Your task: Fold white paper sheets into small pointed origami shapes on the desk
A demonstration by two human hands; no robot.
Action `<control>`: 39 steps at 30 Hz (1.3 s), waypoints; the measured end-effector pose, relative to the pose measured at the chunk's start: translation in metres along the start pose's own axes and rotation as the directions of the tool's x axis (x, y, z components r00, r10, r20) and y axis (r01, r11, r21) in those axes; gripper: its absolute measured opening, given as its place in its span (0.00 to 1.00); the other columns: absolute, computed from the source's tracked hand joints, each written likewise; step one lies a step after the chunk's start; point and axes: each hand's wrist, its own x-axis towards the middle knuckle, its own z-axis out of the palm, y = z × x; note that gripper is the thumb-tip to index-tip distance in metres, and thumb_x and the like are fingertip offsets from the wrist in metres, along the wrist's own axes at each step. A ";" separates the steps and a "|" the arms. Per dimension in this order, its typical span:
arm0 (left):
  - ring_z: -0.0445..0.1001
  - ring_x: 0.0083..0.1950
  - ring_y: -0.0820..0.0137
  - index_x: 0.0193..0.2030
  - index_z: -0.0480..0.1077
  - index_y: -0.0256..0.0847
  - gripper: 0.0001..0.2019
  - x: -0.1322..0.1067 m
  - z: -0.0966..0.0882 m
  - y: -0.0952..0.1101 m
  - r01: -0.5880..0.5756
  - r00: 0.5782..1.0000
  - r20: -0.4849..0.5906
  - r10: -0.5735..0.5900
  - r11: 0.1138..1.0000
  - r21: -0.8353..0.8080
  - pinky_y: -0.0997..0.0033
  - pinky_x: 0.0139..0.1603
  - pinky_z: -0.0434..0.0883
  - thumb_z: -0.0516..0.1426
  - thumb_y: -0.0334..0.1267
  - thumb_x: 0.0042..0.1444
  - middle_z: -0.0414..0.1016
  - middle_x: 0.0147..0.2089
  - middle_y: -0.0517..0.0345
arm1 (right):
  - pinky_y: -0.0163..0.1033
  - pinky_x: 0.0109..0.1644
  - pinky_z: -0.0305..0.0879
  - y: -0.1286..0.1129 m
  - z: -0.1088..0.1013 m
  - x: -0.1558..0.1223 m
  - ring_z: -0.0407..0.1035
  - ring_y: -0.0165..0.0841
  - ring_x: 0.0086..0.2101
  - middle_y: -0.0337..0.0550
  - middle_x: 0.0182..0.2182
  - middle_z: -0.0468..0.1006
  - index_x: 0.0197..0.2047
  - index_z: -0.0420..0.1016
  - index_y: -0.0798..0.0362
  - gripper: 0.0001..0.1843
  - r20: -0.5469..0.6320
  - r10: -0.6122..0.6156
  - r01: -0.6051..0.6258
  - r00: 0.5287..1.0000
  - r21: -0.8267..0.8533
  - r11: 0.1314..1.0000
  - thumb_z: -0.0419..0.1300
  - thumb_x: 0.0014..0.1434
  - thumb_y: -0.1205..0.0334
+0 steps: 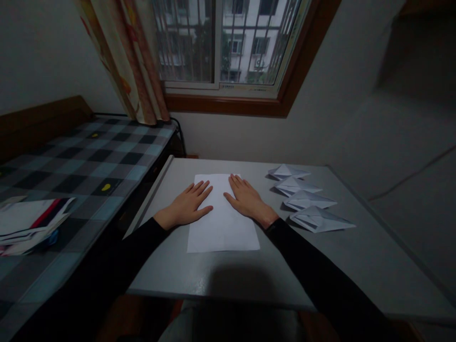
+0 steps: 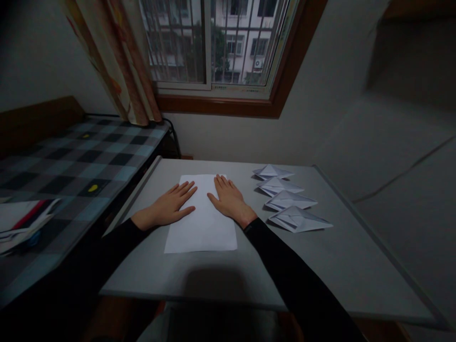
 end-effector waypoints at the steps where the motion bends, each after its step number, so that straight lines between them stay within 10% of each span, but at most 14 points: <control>1: 0.49 0.88 0.44 0.86 0.51 0.41 0.40 0.000 0.000 0.000 0.004 1.000 -0.001 -0.004 1.000 0.001 0.39 0.86 0.51 0.48 0.63 0.78 0.46 0.88 0.39 | 0.65 0.84 0.47 -0.002 0.000 -0.004 0.47 0.53 0.82 0.62 0.83 0.53 0.85 0.53 0.60 0.42 0.009 -0.040 0.040 0.999 -0.002 0.999 0.48 0.80 0.42; 7: 0.48 0.88 0.46 0.87 0.50 0.41 0.40 -0.001 -0.002 -0.002 -0.009 1.000 0.022 0.010 1.000 -0.012 0.39 0.86 0.50 0.49 0.63 0.78 0.45 0.88 0.39 | 0.63 0.85 0.48 -0.009 -0.007 -0.047 0.47 0.49 0.82 0.53 0.84 0.51 0.87 0.51 0.51 0.41 0.053 -0.240 0.237 0.969 0.047 0.970 0.52 0.80 0.42; 21: 0.63 0.84 0.50 0.82 0.65 0.51 0.40 -0.021 -0.043 -0.035 -0.126 0.988 0.046 0.147 0.941 -0.315 0.42 0.84 0.61 0.68 0.45 0.64 0.60 0.85 0.47 | 0.63 0.84 0.53 0.007 -0.015 -0.076 0.51 0.52 0.81 0.59 0.82 0.55 0.85 0.54 0.57 0.42 0.003 -0.133 0.133 0.991 0.032 0.991 0.53 0.80 0.41; 39: 0.45 0.89 0.44 0.87 0.52 0.53 0.65 -0.021 -0.027 -0.024 -0.170 0.963 0.145 0.228 0.929 -0.330 0.37 0.88 0.43 0.75 0.71 0.49 0.43 0.89 0.43 | 0.64 0.83 0.54 0.010 -0.011 -0.070 0.56 0.50 0.79 0.59 0.81 0.60 0.84 0.59 0.56 0.39 -0.043 -0.057 0.061 0.997 0.080 0.995 0.49 0.81 0.42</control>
